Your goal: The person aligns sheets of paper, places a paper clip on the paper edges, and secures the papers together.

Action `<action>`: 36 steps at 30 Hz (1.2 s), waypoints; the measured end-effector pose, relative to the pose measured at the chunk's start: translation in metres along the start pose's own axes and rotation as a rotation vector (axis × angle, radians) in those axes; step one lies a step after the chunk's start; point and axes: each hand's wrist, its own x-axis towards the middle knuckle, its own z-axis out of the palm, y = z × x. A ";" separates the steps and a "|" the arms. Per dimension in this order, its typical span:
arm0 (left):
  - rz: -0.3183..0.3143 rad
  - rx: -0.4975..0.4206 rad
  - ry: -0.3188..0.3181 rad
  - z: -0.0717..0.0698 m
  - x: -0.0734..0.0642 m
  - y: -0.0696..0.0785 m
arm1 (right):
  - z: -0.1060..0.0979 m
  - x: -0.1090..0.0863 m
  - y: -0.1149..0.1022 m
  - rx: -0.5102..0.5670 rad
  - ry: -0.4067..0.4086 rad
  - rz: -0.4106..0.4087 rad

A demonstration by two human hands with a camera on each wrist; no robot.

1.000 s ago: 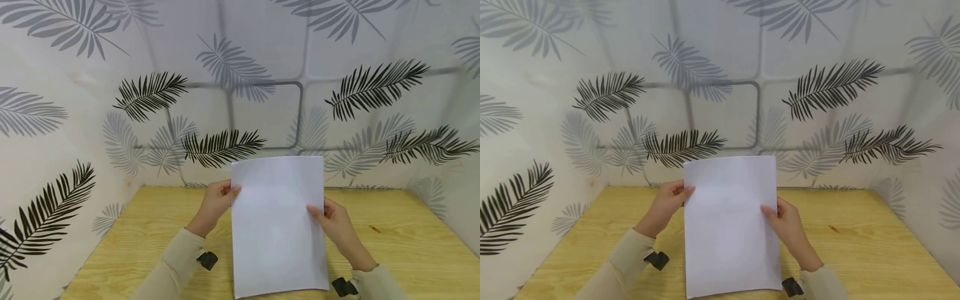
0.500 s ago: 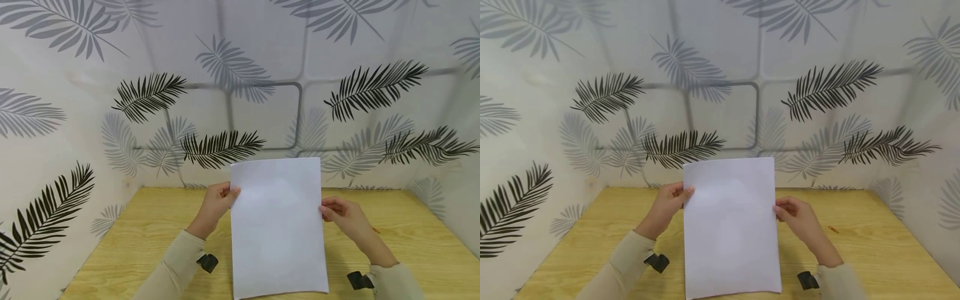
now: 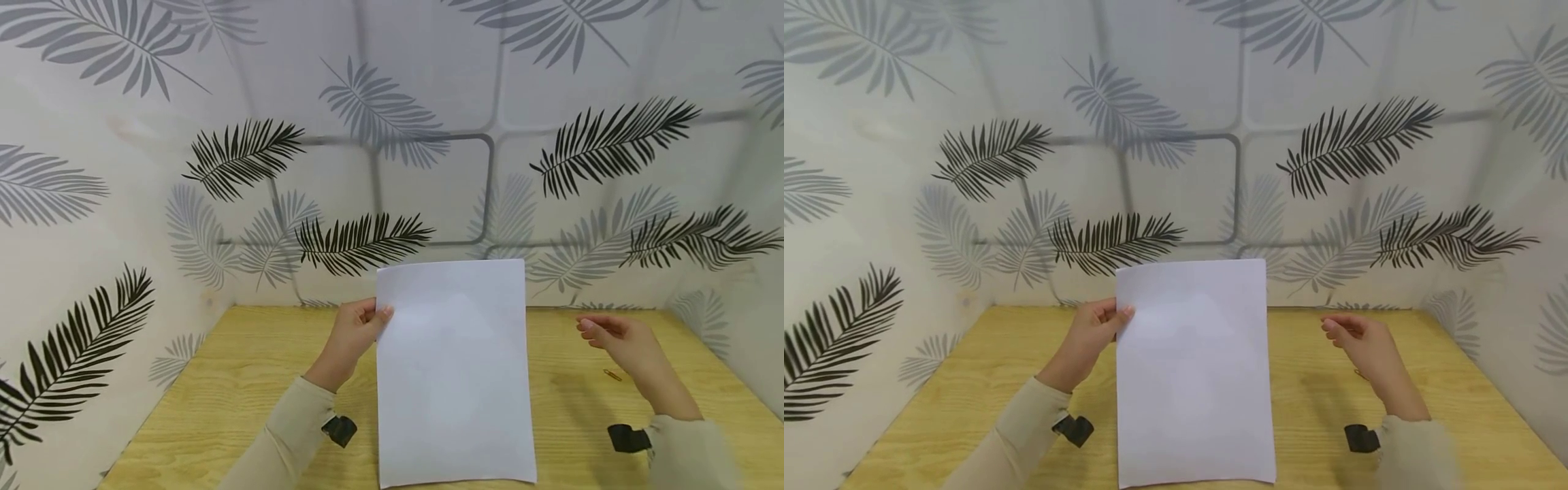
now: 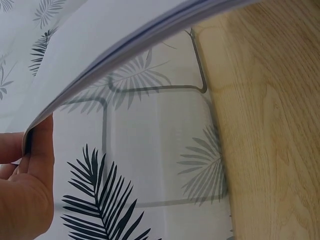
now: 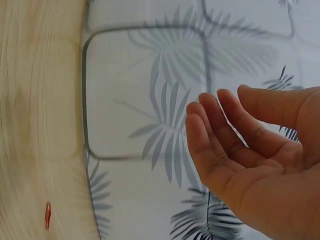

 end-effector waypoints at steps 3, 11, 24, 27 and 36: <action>0.005 -0.009 -0.005 0.001 0.001 -0.001 | -0.010 0.002 0.011 -0.016 0.005 0.063; 0.008 -0.030 -0.027 0.005 0.003 -0.001 | -0.025 0.005 0.037 0.007 -0.033 0.152; 0.019 -0.025 -0.045 0.006 0.004 -0.001 | -0.029 0.005 0.062 0.066 -0.010 0.235; 0.006 -0.017 -0.041 0.007 0.005 -0.002 | -0.031 0.006 0.067 0.085 -0.021 0.264; -0.021 -0.016 -0.030 0.003 -0.001 -0.008 | -0.026 0.012 0.088 0.109 -0.089 0.355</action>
